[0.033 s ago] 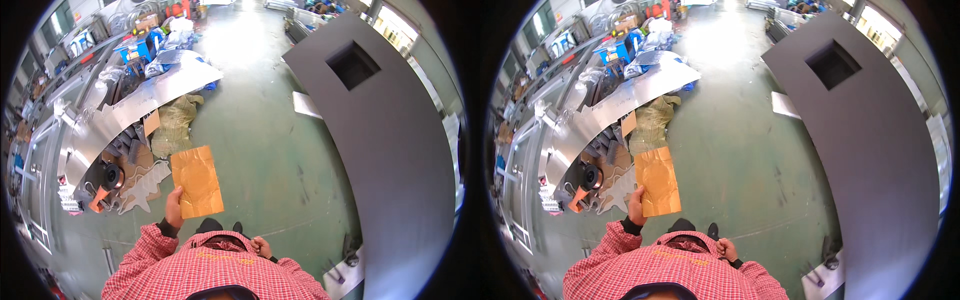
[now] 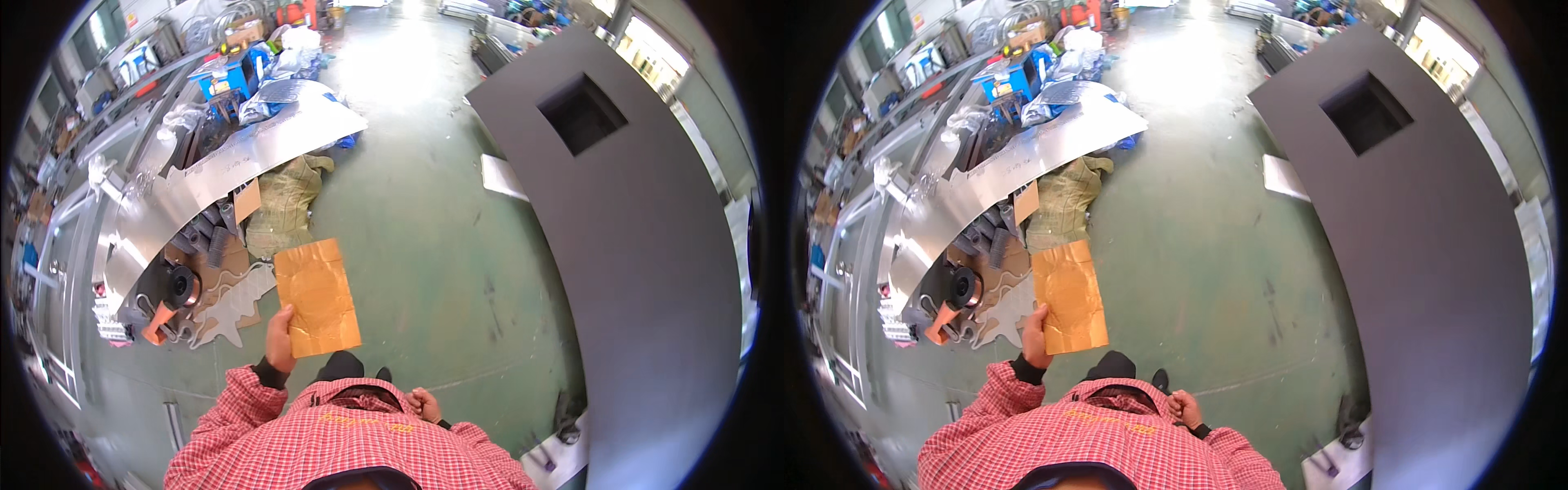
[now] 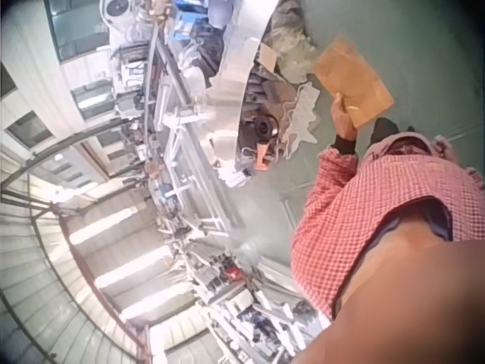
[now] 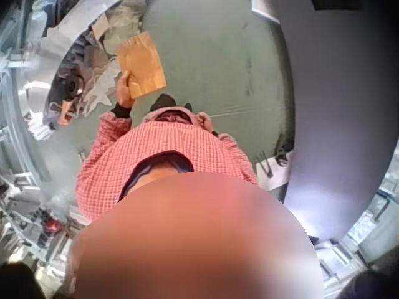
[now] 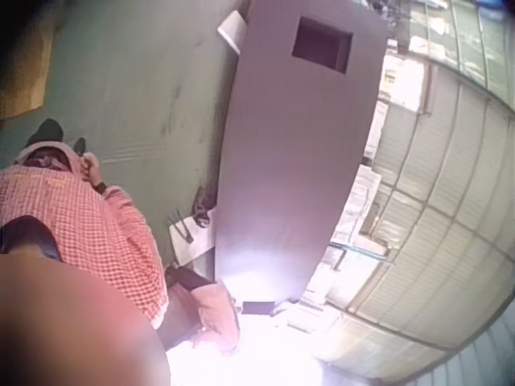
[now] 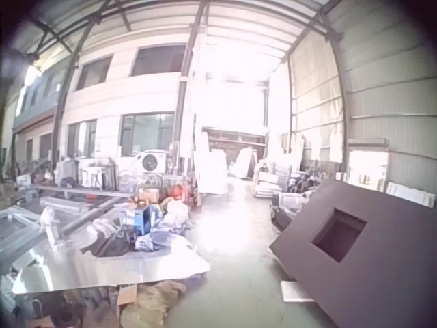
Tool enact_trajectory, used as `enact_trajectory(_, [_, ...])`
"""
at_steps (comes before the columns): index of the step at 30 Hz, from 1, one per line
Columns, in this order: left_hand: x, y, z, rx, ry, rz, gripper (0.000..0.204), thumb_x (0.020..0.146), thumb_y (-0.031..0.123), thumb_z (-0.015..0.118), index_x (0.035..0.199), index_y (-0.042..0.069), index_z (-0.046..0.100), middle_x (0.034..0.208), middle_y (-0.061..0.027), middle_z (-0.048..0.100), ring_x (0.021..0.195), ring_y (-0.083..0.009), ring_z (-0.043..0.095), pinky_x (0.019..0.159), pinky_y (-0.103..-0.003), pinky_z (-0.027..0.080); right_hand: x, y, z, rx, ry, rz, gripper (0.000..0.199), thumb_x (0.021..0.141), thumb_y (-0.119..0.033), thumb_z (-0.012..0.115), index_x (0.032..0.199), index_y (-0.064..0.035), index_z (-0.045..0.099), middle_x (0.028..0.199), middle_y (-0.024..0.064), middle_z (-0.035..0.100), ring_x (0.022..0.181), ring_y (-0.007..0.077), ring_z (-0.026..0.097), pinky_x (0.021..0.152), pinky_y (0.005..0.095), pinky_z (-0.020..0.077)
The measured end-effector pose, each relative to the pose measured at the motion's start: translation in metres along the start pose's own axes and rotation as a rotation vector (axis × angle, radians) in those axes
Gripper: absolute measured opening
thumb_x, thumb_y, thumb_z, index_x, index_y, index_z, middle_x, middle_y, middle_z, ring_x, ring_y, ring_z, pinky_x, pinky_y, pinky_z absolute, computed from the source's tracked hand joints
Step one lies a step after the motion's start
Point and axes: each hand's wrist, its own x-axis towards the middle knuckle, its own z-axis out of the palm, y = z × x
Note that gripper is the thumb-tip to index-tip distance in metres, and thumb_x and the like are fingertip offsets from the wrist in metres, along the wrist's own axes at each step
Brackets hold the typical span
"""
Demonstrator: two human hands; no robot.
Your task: The person walks through a workshop carrying a sheet of gold leaf and a small container, then returns to a large dark metal door. They use a small pad to press and smooth the gold leaf onto the door's decorative recessed patterns, working section by section.
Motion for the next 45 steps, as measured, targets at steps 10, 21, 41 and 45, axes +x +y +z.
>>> enact_trajectory(10, [0.259,0.007,0.079,-0.133,0.107,0.048,0.034,0.095,0.022,0.036,0.117,0.000,0.050,0.112,-0.0103,0.060,0.099,-0.0222,0.060,0.089,-0.035,0.046,0.175,-0.209,-0.065,0.039,0.257,0.132,0.038,0.086,-0.026,0.049,0.055,-0.0152,0.029,0.050,-0.0033,0.026,0.044,0.0111,0.027,0.045,0.0271,0.0268])
enact_trajectory(21, [0.576,0.014,0.251,-0.127,-0.017,-0.037,0.032,0.094,0.021,0.042,0.110,-0.004,0.054,0.105,-0.0098,0.061,0.091,-0.0181,0.060,0.084,-0.031,0.048,0.394,-0.423,-0.088,0.214,0.116,0.042,0.032,0.087,-0.023,0.048,0.059,-0.0161,0.033,0.055,-0.0031,0.033,0.045,0.0093,0.029,0.043,0.0233,0.0267])
enact_trajectory(41, [0.994,0.090,0.287,-0.227,0.506,0.307,0.038,0.093,0.021,0.037,0.121,-0.003,0.048,0.114,-0.0134,0.059,0.098,-0.0238,0.061,0.086,-0.037,0.050,0.909,-0.848,-0.030,-0.211,0.115,0.376,0.032,0.086,-0.031,0.048,0.060,-0.0183,0.035,0.052,-0.0037,0.029,0.044,0.0110,0.029,0.040,0.0262,0.0263])
enact_trajectory(45, [1.108,0.148,0.322,-0.414,0.470,0.308,0.036,0.093,0.025,0.045,0.109,-0.005,0.056,0.103,-0.0093,0.063,0.089,-0.0182,0.062,0.078,-0.031,0.050,0.978,-0.939,-0.023,-0.376,0.031,0.422,0.030,0.084,-0.034,0.052,0.062,-0.0161,0.042,0.053,-0.0026,0.036,0.047,0.0138,0.033,0.044,0.0295,0.0277])
